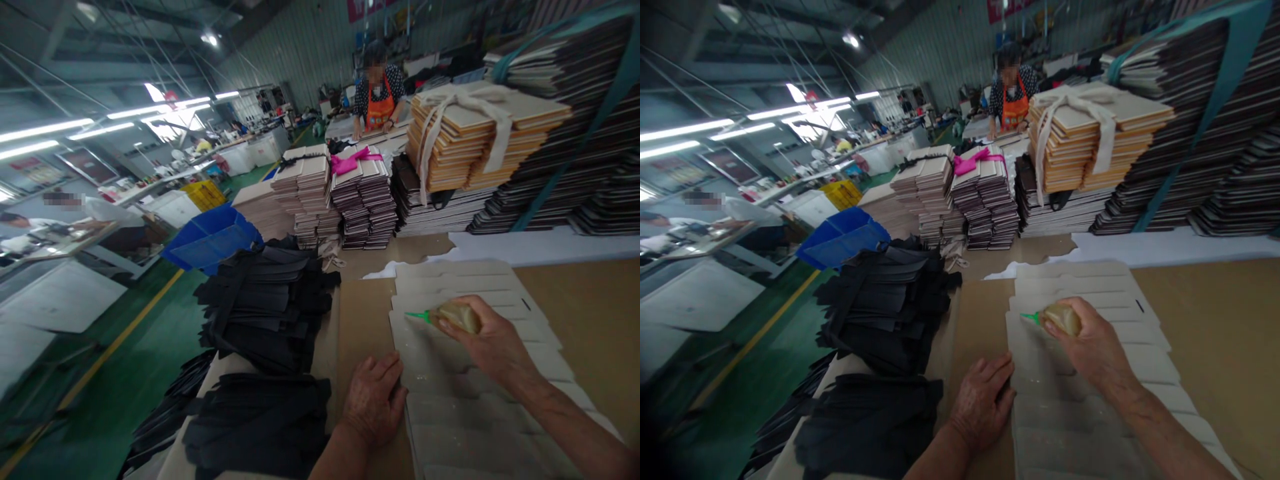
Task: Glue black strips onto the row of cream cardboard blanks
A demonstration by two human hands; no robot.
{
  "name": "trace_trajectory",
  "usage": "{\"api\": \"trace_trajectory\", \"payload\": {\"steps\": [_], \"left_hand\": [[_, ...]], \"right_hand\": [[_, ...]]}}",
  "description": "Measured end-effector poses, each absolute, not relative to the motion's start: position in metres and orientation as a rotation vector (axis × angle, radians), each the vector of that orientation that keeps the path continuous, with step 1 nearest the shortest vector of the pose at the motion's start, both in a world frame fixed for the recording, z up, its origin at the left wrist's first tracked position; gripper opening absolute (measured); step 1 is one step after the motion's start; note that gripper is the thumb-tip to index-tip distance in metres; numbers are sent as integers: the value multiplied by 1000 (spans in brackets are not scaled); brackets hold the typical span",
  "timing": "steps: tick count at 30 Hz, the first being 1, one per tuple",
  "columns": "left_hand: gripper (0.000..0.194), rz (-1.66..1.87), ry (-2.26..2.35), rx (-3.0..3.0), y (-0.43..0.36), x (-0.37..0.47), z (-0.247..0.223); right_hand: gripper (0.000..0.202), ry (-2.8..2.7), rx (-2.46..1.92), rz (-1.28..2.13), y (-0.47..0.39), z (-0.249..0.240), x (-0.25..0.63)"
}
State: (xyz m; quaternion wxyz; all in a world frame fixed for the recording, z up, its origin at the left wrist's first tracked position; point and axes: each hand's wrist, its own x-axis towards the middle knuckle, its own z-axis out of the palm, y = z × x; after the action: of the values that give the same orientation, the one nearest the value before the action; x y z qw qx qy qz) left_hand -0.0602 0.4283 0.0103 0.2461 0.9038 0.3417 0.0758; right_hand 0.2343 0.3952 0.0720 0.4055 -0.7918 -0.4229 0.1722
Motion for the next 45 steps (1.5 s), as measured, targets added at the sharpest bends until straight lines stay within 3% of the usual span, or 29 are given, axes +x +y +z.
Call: {"api": "trace_trajectory", "payload": {"steps": [17, 45], "left_hand": [[52, 212, 949, 2461, 428, -61, 6], [52, 223, 925, 2475, 430, -62, 9]], "right_hand": [[33, -1315, -1925, 421, 414, 66, 211], [43, -1213, -2184, 446, 390, 90, 277]]}}
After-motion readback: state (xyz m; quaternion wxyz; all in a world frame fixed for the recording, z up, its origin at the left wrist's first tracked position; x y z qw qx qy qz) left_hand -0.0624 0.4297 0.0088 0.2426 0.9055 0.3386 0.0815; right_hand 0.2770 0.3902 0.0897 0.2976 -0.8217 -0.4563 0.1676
